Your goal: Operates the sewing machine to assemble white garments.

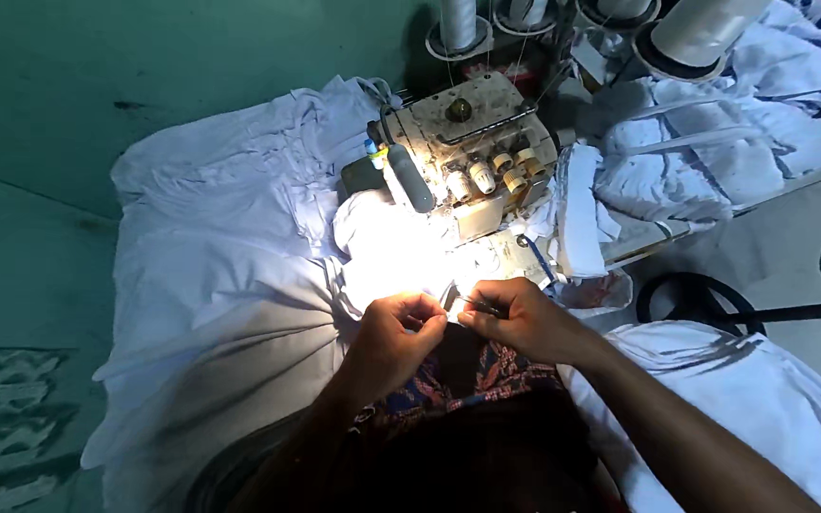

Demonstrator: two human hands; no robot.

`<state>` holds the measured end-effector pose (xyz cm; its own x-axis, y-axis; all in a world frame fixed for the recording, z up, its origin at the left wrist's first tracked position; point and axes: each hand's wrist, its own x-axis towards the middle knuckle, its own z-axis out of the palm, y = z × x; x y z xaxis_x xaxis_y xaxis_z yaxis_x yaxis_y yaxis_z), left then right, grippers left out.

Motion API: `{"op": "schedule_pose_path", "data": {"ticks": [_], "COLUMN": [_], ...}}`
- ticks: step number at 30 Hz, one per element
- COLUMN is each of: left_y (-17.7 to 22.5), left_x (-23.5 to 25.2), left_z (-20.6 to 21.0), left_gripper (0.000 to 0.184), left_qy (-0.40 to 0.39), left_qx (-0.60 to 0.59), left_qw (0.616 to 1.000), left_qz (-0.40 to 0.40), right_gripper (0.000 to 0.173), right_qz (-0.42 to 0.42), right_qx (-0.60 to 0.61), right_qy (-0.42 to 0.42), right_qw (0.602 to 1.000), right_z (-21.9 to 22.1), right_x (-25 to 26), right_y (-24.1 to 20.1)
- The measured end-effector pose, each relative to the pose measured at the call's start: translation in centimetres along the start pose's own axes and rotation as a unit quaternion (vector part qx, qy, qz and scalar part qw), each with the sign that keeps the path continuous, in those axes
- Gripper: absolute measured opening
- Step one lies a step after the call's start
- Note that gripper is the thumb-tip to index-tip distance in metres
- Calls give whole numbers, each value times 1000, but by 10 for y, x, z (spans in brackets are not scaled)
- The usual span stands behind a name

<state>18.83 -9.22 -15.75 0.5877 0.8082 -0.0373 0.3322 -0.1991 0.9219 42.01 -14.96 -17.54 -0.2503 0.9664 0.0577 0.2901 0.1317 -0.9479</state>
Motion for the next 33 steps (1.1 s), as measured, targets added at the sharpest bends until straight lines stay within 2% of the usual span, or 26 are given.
{"op": "schedule_pose_path", "data": {"ticks": [4,7,10,13,15,17,22,28,33], "left_y": [6,8,10,20,23,19,7,3,8], "left_x": [3,7,19,43,63,81,99,103,105], "left_z": [-12,-13,-17,-27,-36,-42,-43,-38,-36], "left_gripper": [9,10,12,13,13,19,28,21,20], "left_qy": [-57,-62,-32,16,28,22,-29,27,36], "left_qx": [57,70,45,54,87,100,35,-56,-63], "left_qw": [997,996,998,992,988,988,990,983,978], "left_qz": [-5,-6,-44,-109,-122,-118,-135,-174,-196], "right_gripper": [24,26,20,14,21,26,8,6,5], "right_qz": [-2,-6,-2,40,83,116,115,98,93], "right_qx": [-67,-63,35,108,106,122,219,249,248], "right_qy": [-64,-39,96,256,294,296,296,305,302], "right_qw": [996,997,995,960,946,940,922,914,916], "right_z": [-11,-13,-3,22,38,51,69,71,69], "right_x": [9,13,15,26,36,45,44,37,37], "right_y": [-8,-8,1,24,40,48,47,46,47]}}
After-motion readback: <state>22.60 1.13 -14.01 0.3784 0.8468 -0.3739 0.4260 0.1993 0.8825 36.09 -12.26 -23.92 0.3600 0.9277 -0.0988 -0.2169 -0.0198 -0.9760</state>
